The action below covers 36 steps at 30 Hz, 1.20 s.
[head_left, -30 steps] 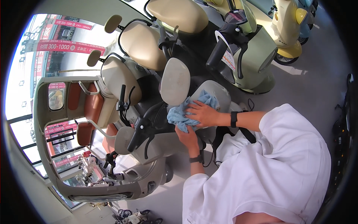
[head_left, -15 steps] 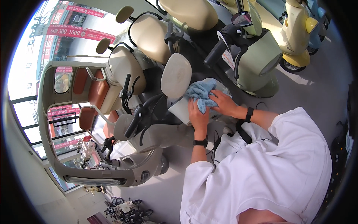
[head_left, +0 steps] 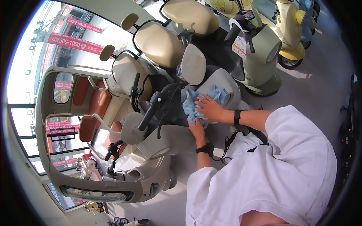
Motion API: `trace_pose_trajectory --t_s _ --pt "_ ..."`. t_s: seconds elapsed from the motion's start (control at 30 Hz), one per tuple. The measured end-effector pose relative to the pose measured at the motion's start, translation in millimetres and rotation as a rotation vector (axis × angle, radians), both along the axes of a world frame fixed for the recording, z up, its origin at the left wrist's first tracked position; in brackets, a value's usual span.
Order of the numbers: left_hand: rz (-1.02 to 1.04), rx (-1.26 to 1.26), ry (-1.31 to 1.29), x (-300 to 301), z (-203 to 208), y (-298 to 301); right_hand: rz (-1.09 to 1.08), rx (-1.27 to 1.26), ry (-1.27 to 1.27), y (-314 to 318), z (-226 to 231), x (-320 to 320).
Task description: The person wipes the seat and frame of a three-wheeled vehicle with a cloth. They then move to several electric scooters, wiping the mirrors, handlebars, instrument panels, and seats one at a time.
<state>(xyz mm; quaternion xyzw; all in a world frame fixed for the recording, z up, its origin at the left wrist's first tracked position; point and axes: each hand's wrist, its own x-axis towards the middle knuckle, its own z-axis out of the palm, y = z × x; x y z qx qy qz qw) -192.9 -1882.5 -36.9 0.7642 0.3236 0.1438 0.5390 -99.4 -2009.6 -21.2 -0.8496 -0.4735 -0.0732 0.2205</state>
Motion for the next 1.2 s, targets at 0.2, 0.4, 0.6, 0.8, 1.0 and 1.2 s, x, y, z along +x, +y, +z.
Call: trace_pose_trajectory --t_s 0.2,0.4,0.6,0.8,1.0,1.2 --pt "-0.107 0.287 -0.195 8.6 -2.7 -12.6 -0.066 0.001 0.029 -38.4 1.9 -16.0" --pt "-0.569 0.674 -0.357 36.6 21.1 -58.3 -0.302 0.125 0.191 -98.3 0.0 -29.3" --pt "-0.593 0.739 -0.390 28.7 7.6 -48.8 -0.378 0.119 0.079 -81.8 1.9 -28.8" --pt "-0.610 0.653 -0.425 18.2 18.0 -49.1 -0.347 0.143 0.029 -84.9 5.4 -11.9" --pt "-0.547 0.720 -0.226 24.6 10.0 -64.5 -0.368 0.248 0.352 -95.8 8.3 -4.5" --pt "-0.480 0.179 -0.061 37.3 8.8 -122.0 -0.510 0.444 1.015 -152.6 -22.9 -3.2"
